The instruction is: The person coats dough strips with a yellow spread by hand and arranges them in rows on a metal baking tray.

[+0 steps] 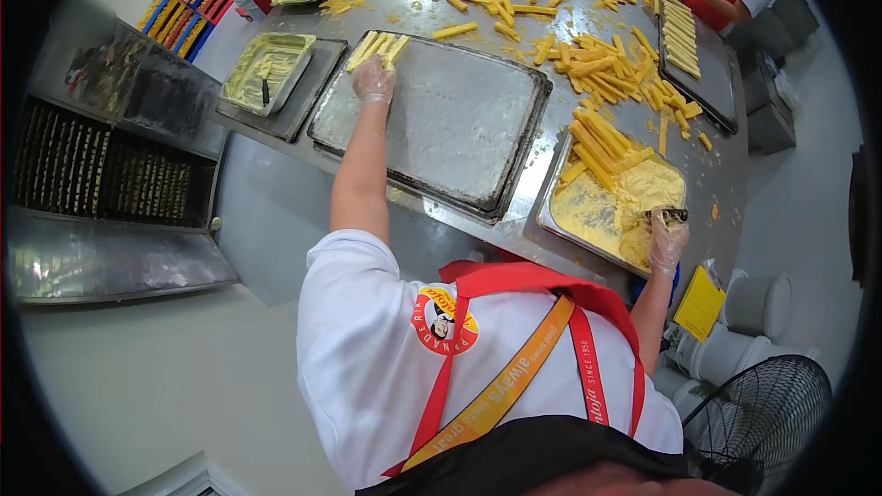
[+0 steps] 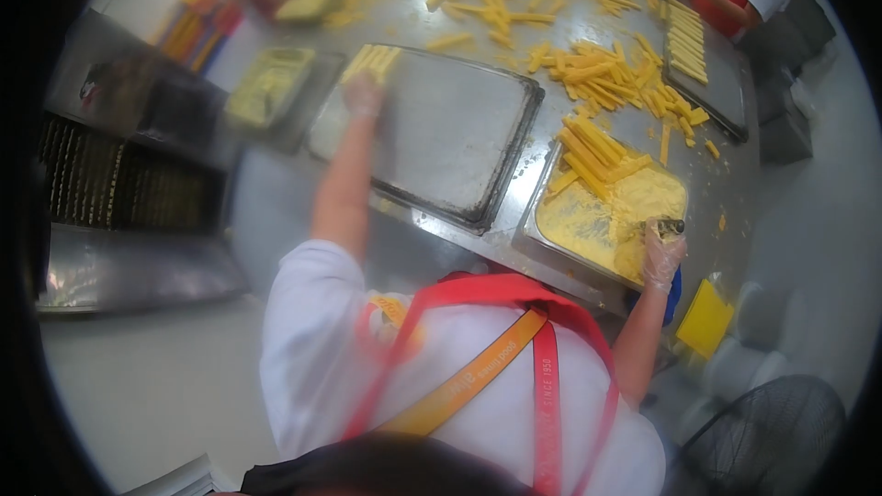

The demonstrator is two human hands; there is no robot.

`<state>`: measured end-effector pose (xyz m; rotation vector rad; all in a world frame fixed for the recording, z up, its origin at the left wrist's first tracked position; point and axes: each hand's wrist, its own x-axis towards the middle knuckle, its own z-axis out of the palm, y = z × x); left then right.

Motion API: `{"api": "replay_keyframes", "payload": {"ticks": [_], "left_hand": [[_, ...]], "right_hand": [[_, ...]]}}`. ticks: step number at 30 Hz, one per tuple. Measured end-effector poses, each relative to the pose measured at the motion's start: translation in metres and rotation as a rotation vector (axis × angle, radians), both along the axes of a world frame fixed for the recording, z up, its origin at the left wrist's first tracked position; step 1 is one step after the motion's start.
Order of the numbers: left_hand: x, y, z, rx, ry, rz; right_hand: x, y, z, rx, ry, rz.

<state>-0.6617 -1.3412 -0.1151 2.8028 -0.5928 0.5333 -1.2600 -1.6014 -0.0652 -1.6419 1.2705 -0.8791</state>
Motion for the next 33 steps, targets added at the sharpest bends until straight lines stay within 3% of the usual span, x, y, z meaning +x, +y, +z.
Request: {"api": "replay_keyframes", "payload": {"ticks": [9,12,13,16,18,19,21,23,26,29,33], "left_hand": [[0.023,0.003,-0.032,0.020,-0.101,-0.017],[0.020,0.010,-0.046,-0.211,-0.072,0.053],[-0.012,0.010,-0.012,-0.207,0.007,0.093],[-0.026,-0.003,-0.025,-0.137,-0.075,0.042],[-0.075,-0.029,-0.011,-0.144,-0.197,-0.156],[-0.106,-0.040,0.002,-0.151,-0.258,-0.250],[-0.161,-0.065,0.023,-0.166,-0.186,-0.490],[-0.236,-0.080,0.072,-0.184,0.120,-0.721],[-0.306,-0.100,0.079,-0.334,0.087,-1.132],[-0.342,-0.124,0.078,-0.071,0.065,-1.216],[-0.360,-0.154,0.063,0.128,-0.049,-1.252]], "right_hand": [[0.006,0.010,0.009,0.063,-0.054,-0.045],[0.014,0.031,0.022,-0.219,0.073,0.095],[0.020,0.043,0.031,-0.166,0.020,0.161],[0.028,0.057,0.034,0.011,-0.030,0.422],[0.022,0.032,0.015,0.154,-0.081,0.389],[0.021,0.013,0.012,0.093,-0.005,0.260],[0.015,-0.004,0.018,-0.070,0.194,0.116],[0.028,0.001,0.037,-0.277,0.435,0.088],[0.033,0.038,0.038,-0.435,0.200,0.535],[0.027,0.017,0.038,0.164,0.140,0.711],[0.020,-0.023,0.038,-0.166,0.420,0.197]]}}
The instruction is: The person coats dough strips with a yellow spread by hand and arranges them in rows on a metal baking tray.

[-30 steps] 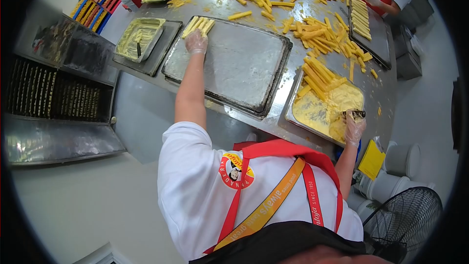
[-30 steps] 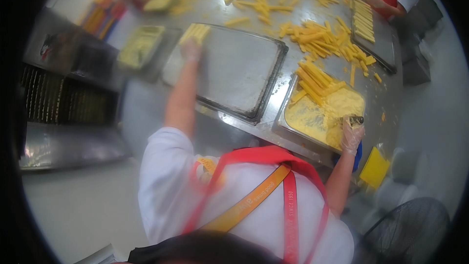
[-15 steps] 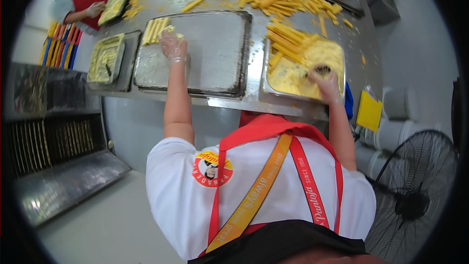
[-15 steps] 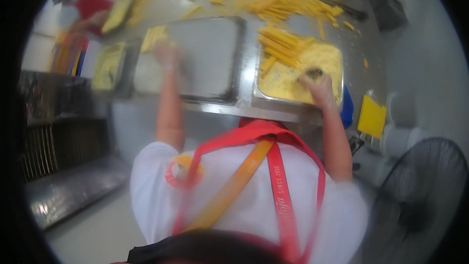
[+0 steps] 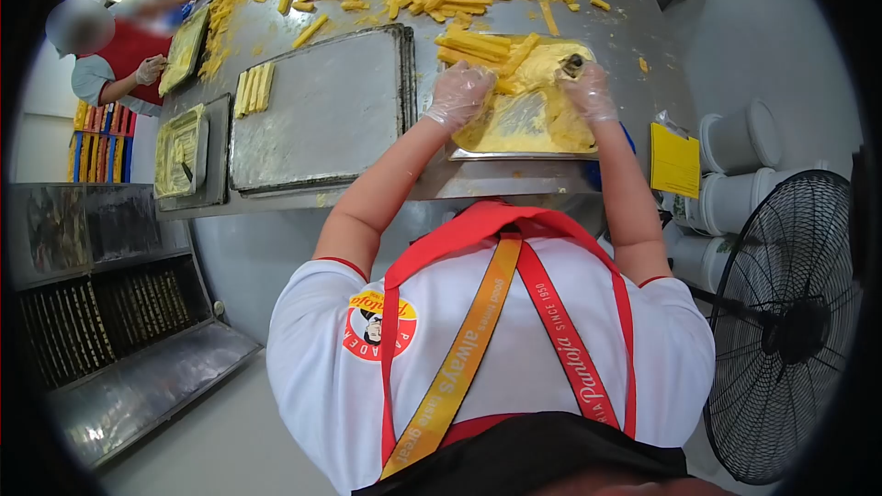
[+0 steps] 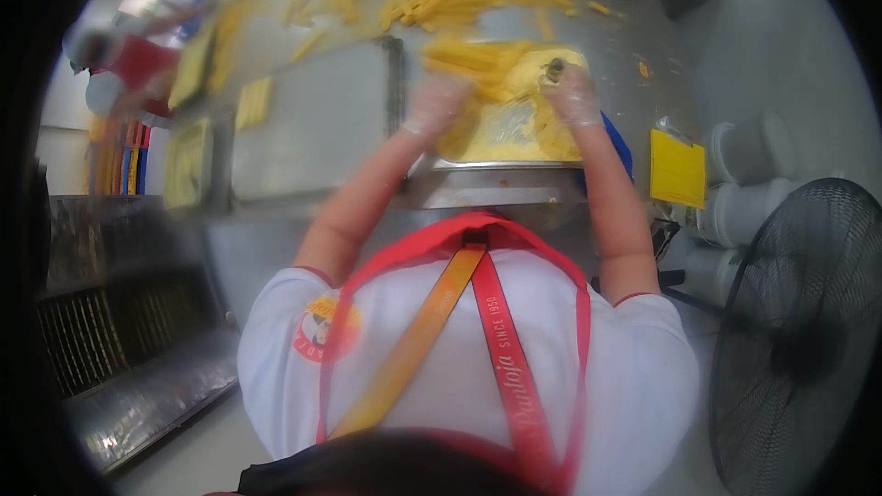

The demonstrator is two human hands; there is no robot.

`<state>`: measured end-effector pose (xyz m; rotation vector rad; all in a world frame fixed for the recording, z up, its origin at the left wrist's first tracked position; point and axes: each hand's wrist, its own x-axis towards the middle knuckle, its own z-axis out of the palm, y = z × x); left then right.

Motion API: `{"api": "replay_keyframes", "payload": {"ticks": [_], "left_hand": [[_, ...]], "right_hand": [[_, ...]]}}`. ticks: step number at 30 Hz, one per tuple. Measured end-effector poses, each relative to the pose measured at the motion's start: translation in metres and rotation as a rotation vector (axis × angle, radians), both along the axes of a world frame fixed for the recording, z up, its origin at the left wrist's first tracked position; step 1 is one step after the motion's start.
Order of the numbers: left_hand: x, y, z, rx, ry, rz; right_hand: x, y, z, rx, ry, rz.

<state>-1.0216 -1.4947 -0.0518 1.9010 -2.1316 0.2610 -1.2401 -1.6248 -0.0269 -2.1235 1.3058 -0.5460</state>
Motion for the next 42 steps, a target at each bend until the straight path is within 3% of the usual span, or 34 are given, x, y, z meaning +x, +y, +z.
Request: {"api": "replay_keyframes", "payload": {"ticks": [3,4,7,8,11,13,15,18,21,22,23,25,26,29,30,33,34,37,38,41,42], "left_hand": [[0.004,-0.019,-0.038,-0.068,-0.081,0.023],[0.005,-0.024,-0.041,-0.112,-0.095,0.032],[0.002,-0.029,-0.034,0.017,-0.149,0.145],[-0.001,-0.030,-0.037,0.032,-0.181,0.152],[-0.002,-0.034,-0.047,-0.074,-0.294,0.157],[0.003,-0.042,-0.061,-0.161,-0.288,0.095],[0.002,-0.040,-0.049,-0.197,-0.218,0.075],[-0.012,-0.021,-0.025,-0.138,-0.121,0.098],[-0.019,-0.006,-0.004,-0.009,-0.031,0.067],[-0.023,-0.003,0.003,0.094,0.004,0.099],[-0.025,0.000,0.005,0.201,0.038,0.130],[-0.021,0.003,-0.015,0.126,0.224,0.007],[-0.021,0.008,-0.030,0.090,0.328,-0.045],[-0.033,0.016,-0.026,0.195,0.447,0.024],[-0.035,0.018,-0.028,0.206,0.471,0.046],[-0.029,0.016,-0.027,0.229,0.497,0.095],[-0.027,0.016,-0.028,0.235,0.490,0.105],[-0.027,0.019,-0.022,0.239,0.561,0.100],[-0.029,0.020,-0.017,0.236,0.601,0.092],[-0.030,0.026,0.003,0.378,0.627,0.118],[-0.028,0.026,0.002,0.393,0.644,0.111]], "right_hand": [[0.003,0.037,0.005,-0.338,-0.023,0.365],[0.000,0.043,0.006,-0.165,-0.050,0.498],[-0.007,0.030,0.018,0.283,-0.078,0.436],[-0.009,0.010,0.000,0.249,-0.088,0.313],[-0.011,-0.004,-0.018,-0.320,-0.042,0.193],[-0.012,0.016,-0.008,-0.413,-0.014,0.476],[-0.015,0.029,0.017,0.053,0.061,0.661],[-0.025,-0.002,0.001,0.262,-0.089,0.491],[-0.023,-0.013,0.003,-0.117,0.002,0.125],[-0.019,-0.003,-0.001,-0.322,-0.063,0.233],[-0.021,0.004,-0.002,-0.241,-0.006,0.367],[-0.021,0.024,0.020,-0.071,0.109,0.632],[-0.028,0.008,0.006,0.259,-0.125,0.644],[-0.029,-0.023,-0.008,0.166,-0.143,0.221],[-0.027,-0.019,-0.003,-0.218,-0.057,0.240],[-0.024,0.015,0.013,-0.227,-0.065,0.575],[-0.025,0.019,0.022,-0.069,-0.017,0.697],[-0.026,0.016,0.033,0.169,-0.100,0.314],[-0.024,-0.005,0.009,0.223,-0.134,0.204],[-0.019,0.000,0.006,-0.244,-0.148,0.163],[-0.019,0.013,0.022,-0.128,-0.281,0.229]]}}
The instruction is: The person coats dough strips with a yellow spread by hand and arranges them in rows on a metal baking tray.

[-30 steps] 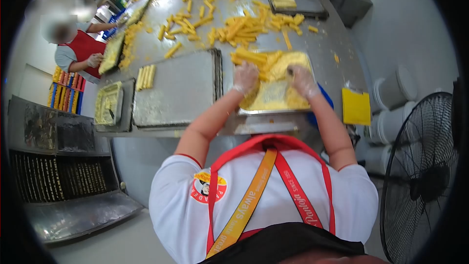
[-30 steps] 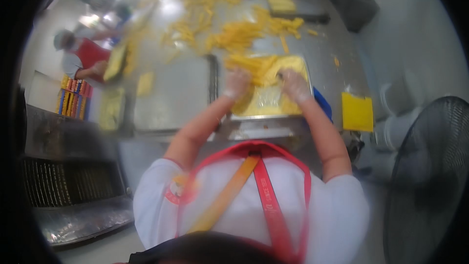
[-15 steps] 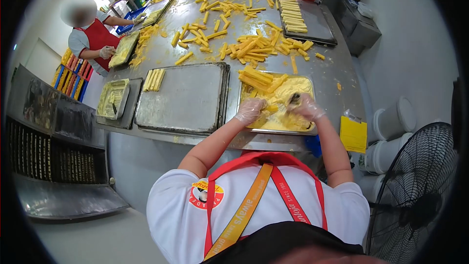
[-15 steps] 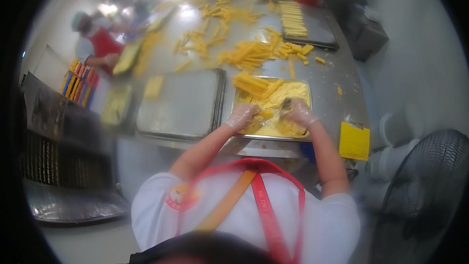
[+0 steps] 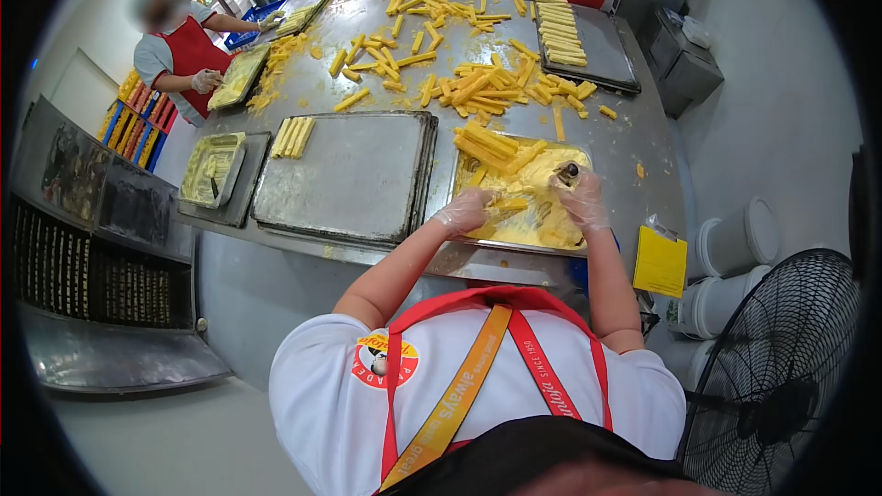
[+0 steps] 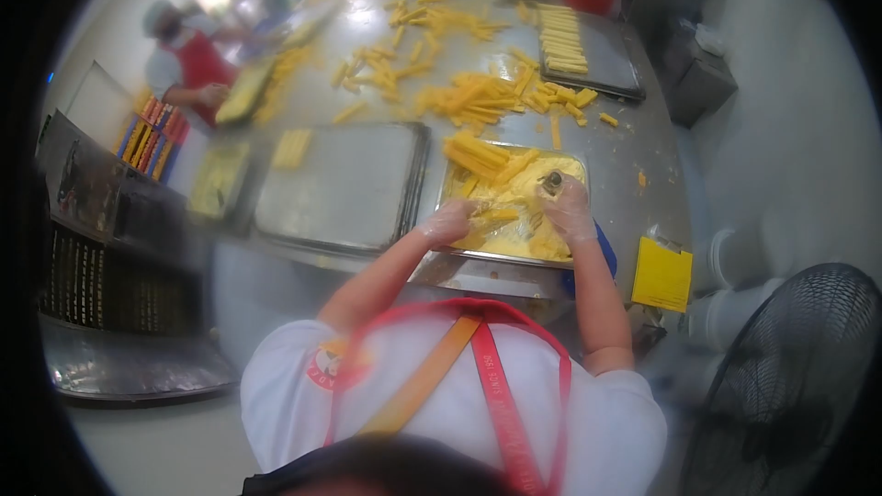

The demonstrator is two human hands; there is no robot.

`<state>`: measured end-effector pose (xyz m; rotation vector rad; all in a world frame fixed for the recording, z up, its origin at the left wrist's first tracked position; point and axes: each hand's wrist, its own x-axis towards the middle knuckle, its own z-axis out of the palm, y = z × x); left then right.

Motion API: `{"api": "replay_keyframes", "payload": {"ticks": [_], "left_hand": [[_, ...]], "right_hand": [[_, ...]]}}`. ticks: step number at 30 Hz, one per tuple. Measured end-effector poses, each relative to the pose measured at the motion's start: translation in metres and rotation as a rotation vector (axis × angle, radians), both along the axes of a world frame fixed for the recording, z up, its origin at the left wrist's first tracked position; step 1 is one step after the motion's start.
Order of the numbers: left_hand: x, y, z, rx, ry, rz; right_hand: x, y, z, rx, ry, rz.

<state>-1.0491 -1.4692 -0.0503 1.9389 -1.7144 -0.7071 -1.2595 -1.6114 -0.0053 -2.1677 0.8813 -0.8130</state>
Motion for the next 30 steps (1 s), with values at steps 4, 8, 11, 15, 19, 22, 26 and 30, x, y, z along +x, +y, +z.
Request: {"api": "replay_keyframes", "payload": {"ticks": [4,8,11,15,19,22,26,30], "left_hand": [[-0.003,0.007,0.012,0.050,0.061,0.019],[0.004,0.004,-0.015,-0.017,0.078,0.065],[0.000,0.007,-0.007,-0.065,0.143,0.175],[-0.006,-0.002,-0.020,-0.096,-0.016,0.030],[-0.030,-0.009,-0.010,0.040,-0.334,-0.002],[-0.035,-0.017,-0.023,0.061,-0.438,0.042],[-0.029,-0.022,-0.043,0.021,-0.478,0.019],[-0.029,-0.019,-0.025,0.034,-0.434,0.084]], "right_hand": [[0.011,0.019,0.000,0.865,-0.551,0.151],[0.009,-0.015,-0.049,0.632,-0.283,-0.156],[0.003,-0.014,-0.033,0.521,-0.159,-0.105],[0.010,0.004,-0.029,0.582,-0.314,-0.030],[0.009,0.004,-0.032,0.583,-0.302,-0.049],[0.008,0.008,-0.025,0.647,-0.375,-0.018],[0.005,0.005,-0.034,0.586,-0.358,-0.003],[0.006,0.020,-0.023,0.643,-0.452,0.081]]}}
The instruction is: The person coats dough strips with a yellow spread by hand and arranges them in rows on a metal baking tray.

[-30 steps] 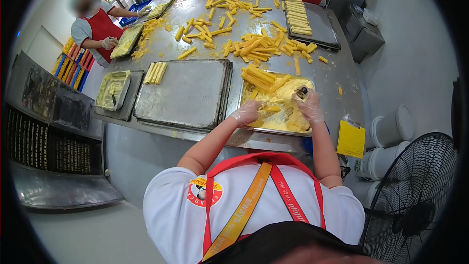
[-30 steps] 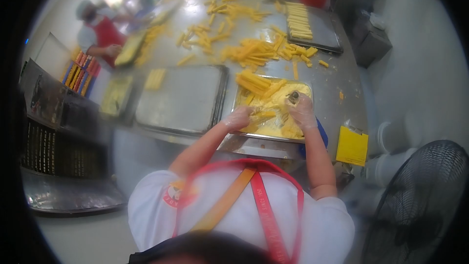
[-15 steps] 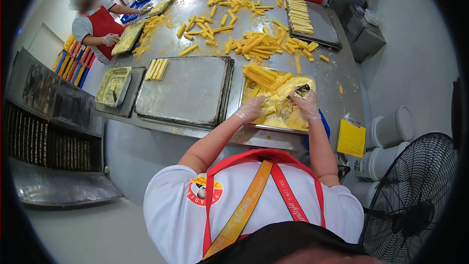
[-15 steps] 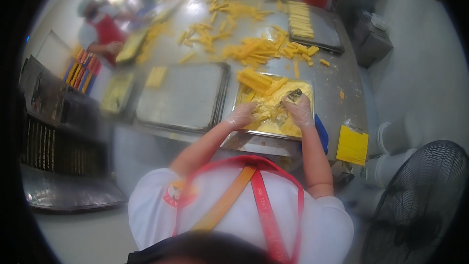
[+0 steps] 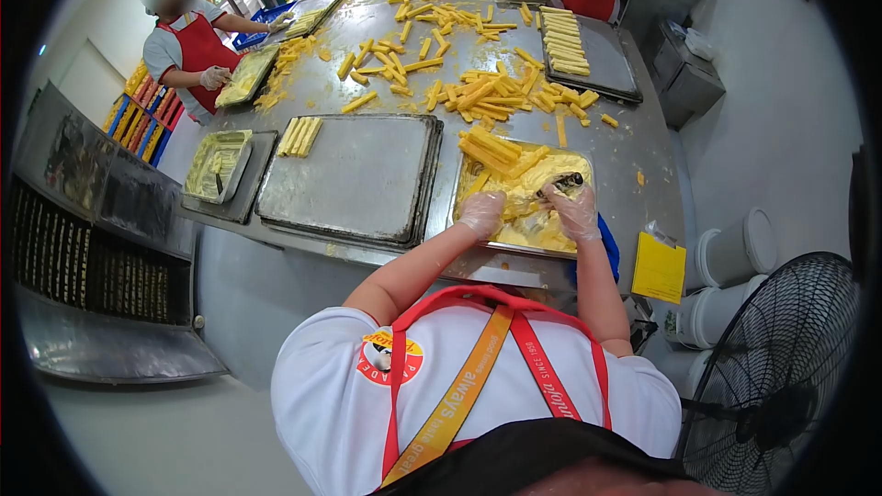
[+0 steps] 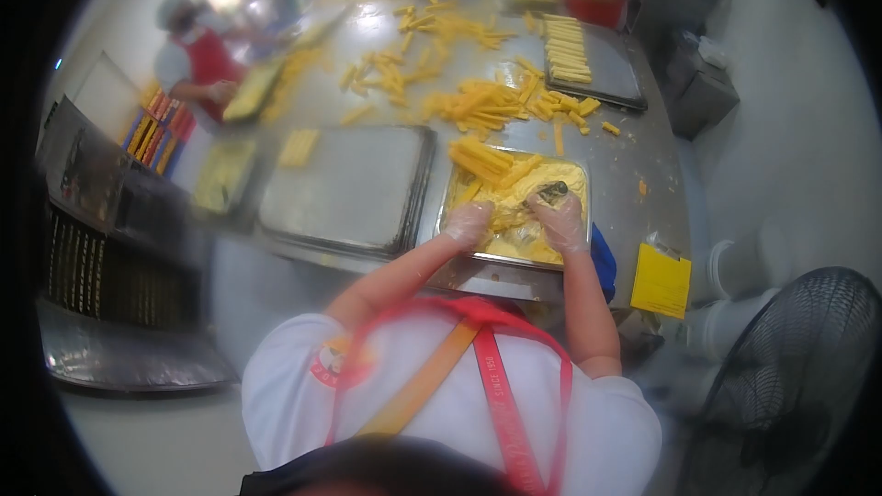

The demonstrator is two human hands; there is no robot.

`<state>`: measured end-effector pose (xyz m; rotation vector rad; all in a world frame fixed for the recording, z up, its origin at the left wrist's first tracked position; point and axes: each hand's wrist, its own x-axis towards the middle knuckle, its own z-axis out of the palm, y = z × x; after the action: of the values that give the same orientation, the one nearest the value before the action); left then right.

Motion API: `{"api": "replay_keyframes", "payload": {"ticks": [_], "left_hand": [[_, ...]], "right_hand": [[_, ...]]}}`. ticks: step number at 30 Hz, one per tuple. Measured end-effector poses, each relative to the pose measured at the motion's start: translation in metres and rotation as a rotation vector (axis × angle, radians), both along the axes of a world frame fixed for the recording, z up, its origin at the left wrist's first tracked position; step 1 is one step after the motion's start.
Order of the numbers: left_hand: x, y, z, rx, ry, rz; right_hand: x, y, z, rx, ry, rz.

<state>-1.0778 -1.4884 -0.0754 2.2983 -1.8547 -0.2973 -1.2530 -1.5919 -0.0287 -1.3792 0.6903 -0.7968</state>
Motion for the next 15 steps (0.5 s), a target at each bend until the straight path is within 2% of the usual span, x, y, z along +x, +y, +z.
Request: {"api": "replay_keyframes", "payload": {"ticks": [2,5,6,9,10,13,14,15], "left_hand": [[0.001,0.003,0.016,0.006,0.121,0.063],[0.011,0.005,0.009,-0.082,0.244,0.093],[0.014,0.005,0.005,-0.132,0.272,0.093],[0.018,0.004,-0.003,-0.180,0.274,0.070],[0.018,0.003,-0.003,-0.177,0.284,0.067],[0.017,0.006,0.003,-0.180,0.339,0.074],[0.014,0.005,0.006,-0.187,0.373,0.086],[0.013,0.007,0.008,-0.194,0.407,0.097]], "right_hand": [[0.004,0.010,0.014,0.116,-0.085,0.051],[0.004,-0.014,-0.010,-0.065,0.161,-0.004],[0.001,-0.015,0.002,-0.183,0.308,-0.084],[-0.007,-0.036,-0.016,-0.232,0.388,-0.190],[-0.007,-0.027,-0.001,-0.496,0.593,-0.210],[-0.001,0.004,0.018,-0.337,0.265,-0.005],[0.004,0.008,0.008,-0.041,-0.010,0.021],[0.004,0.009,0.010,-0.032,0.078,-0.016]]}}
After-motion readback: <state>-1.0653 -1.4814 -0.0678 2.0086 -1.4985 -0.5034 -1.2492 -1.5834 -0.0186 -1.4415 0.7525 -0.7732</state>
